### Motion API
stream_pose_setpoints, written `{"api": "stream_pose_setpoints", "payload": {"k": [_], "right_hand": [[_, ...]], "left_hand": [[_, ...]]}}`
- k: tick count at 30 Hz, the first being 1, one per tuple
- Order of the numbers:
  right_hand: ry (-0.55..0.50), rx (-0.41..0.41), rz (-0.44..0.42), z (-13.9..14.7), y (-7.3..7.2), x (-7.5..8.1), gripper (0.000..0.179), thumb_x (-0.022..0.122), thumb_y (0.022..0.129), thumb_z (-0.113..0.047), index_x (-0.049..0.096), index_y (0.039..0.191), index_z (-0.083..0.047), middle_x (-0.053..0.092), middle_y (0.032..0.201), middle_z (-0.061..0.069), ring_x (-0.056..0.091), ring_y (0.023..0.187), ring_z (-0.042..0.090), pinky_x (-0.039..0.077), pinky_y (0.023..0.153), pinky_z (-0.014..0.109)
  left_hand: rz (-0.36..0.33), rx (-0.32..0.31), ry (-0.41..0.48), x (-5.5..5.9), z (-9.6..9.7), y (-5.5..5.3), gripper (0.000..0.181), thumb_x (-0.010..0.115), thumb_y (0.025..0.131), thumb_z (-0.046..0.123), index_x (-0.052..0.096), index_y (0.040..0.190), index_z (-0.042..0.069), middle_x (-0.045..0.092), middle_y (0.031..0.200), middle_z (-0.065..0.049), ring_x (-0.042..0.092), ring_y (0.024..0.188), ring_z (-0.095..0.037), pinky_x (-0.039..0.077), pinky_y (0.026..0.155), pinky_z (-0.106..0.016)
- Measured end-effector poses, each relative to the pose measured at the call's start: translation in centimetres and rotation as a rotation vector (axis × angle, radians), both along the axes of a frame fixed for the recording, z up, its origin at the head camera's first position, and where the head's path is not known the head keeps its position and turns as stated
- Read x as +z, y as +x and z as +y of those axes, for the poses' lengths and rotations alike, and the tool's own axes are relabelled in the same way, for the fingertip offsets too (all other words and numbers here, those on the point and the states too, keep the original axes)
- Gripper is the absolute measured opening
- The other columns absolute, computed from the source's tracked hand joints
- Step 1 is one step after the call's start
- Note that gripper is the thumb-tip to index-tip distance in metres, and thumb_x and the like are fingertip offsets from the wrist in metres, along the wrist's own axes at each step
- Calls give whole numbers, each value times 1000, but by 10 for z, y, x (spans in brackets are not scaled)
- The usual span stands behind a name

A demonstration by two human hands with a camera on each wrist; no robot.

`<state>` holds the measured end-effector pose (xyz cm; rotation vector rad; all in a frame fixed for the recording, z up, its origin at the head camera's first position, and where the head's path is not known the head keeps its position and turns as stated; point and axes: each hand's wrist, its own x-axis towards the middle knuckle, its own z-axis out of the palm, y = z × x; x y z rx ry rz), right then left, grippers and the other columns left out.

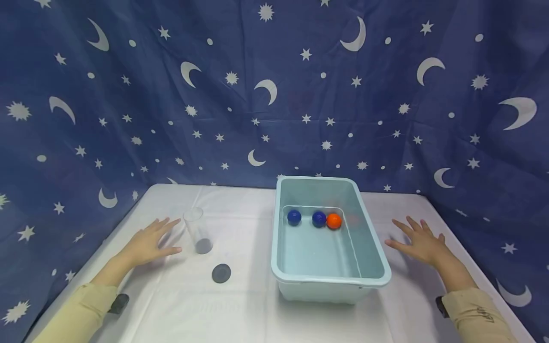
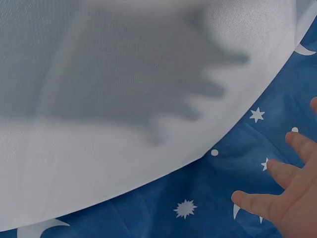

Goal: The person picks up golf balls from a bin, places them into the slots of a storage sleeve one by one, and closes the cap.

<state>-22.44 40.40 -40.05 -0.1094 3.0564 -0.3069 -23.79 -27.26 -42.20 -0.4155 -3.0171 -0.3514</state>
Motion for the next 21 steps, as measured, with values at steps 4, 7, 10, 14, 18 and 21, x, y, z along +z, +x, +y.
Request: {"api": "stream_pose_setpoints", "payload": {"k": [4,7,10,14,18,21], "right_hand": [[27,8,37,1,1,0,83,49,86,-62,34,140,-1,22,143,39,15,128,64,11,90,84],[55,21,78,0,0,-1,81,52,86,-60,39,137,1,28,139,40,25,125,63,19,90,82],[76,37,114,-1,0,-2,77,54,86,-58,45,132,3,34,136,41,33,121,61,26,87,81],[77,50,126,-2,-2,-2,73,55,87,-55,50,128,6,39,132,41,38,118,60,32,85,78],[55,39,99,-4,-1,-4,73,54,88,-55,53,124,8,46,128,39,42,116,58,38,87,71],[39,28,78,-4,0,-3,73,54,88,-56,55,121,9,51,124,37,46,113,56,41,87,67]], "left_hand": [[41,-38,0,1,2,-1,80,62,79,60,42,141,13,44,140,-27,38,128,-51,32,93,-73],[61,-62,-1,0,2,-1,76,65,80,54,44,140,10,51,133,-26,47,121,-49,40,88,-68],[69,-76,1,0,2,-3,73,66,80,49,46,138,9,56,127,-24,53,114,-47,45,84,-63],[76,-88,-1,-1,2,-6,68,67,81,45,50,135,7,59,124,-24,55,110,-46,47,82,-61],[85,-98,-6,-2,3,-8,59,67,81,40,56,128,5,62,118,-22,59,106,-42,48,83,-57],[75,-102,-9,-4,3,-9,53,68,82,37,59,124,5,65,115,-20,61,104,-40,49,85,-54]]}}
